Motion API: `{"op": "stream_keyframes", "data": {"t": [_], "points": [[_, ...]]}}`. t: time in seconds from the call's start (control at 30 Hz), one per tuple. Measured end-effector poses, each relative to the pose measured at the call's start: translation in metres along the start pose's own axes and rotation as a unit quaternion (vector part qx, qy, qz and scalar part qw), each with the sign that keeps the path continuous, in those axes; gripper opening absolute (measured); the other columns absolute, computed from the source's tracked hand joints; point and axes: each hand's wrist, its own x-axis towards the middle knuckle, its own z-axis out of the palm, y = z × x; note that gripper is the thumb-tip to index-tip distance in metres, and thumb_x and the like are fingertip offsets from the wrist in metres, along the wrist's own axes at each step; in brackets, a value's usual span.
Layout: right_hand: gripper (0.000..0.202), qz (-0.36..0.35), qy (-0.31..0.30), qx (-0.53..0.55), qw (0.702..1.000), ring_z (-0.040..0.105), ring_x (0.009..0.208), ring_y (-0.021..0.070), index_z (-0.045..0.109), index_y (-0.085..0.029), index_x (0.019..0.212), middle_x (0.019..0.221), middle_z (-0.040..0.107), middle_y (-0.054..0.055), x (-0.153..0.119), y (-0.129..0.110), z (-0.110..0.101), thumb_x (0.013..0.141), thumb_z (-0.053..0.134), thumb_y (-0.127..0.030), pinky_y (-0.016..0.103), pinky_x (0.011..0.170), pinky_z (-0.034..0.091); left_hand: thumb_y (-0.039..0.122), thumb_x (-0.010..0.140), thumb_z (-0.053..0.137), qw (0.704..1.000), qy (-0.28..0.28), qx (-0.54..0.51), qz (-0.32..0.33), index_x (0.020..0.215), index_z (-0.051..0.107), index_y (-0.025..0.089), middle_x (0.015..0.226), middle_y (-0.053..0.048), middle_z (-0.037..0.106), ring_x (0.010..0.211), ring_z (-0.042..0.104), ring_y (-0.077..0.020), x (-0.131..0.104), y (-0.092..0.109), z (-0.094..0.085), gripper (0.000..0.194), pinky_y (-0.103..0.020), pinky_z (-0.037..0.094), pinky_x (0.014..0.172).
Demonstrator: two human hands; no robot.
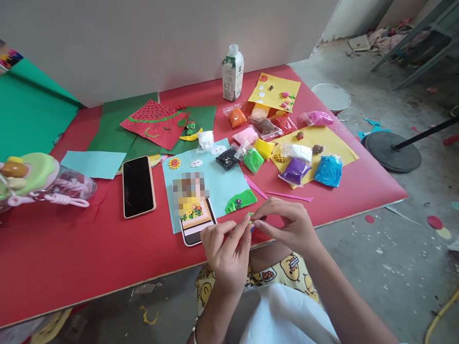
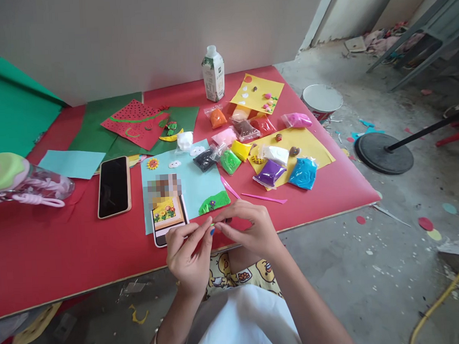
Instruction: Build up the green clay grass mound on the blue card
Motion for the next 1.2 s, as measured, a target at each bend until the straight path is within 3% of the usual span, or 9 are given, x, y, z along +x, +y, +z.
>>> {"op": "stream_keyframes", "data": {"t": [0.57,0.8,1.03,1.2], "points": [[0.014,-0.020,-0.008,0.012,1.000,0.066,0.064,0.0152,0.074,-0.023,0.085,0.073,0.074,0.002,0.003,0.000,-0.004,0.077,0.072,-0.012,0.028,0.060,0.055,0.012,0.084,0.067,0.997,-0.001,0.045,0.065,0.109,0.069,0.020,0.076,-0.002,0.061,0.071,0.051,-0.0145,-0.003,-0.004,0.002,0.027,-0.031,0.043,0.070],[0.011,-0.015,-0.013,0.004,1.000,0.065,0.065,0.0152,0.073,-0.023,0.084,0.073,0.074,0.002,0.004,0.003,-0.006,0.079,0.070,-0.014,0.030,0.061,0.055,0.014,0.083,0.068,0.997,0.007,0.050,0.063,0.109,0.068,0.020,0.078,-0.003,0.060,0.072,0.052,-0.0147,-0.002,-0.004,0.003,0.026,-0.030,0.045,0.069],[0.007,-0.034,-0.127,-0.094,0.987,0.066,0.075,0.0158,0.073,-0.024,0.088,0.079,0.073,0.003,0.026,0.019,-0.027,0.084,0.068,-0.021,0.029,0.067,0.055,0.013,0.082,0.068,0.995,0.004,0.077,0.064,0.100,0.069,0.019,0.077,-0.004,0.063,0.073,0.055,-0.0157,-0.003,-0.006,-0.003,0.019,-0.032,0.045,0.071],[0.010,-0.032,-0.242,-0.162,0.956,0.065,0.080,0.0165,0.075,-0.024,0.089,0.085,0.072,0.004,0.049,0.030,-0.034,0.087,0.065,-0.025,0.029,0.070,0.055,0.007,0.080,0.064,0.988,-0.092,0.111,0.063,0.105,0.068,0.019,0.090,-0.005,0.070,0.084,0.061,-0.0182,-0.011,-0.001,-0.002,0.027,-0.033,0.046,0.081]]}}
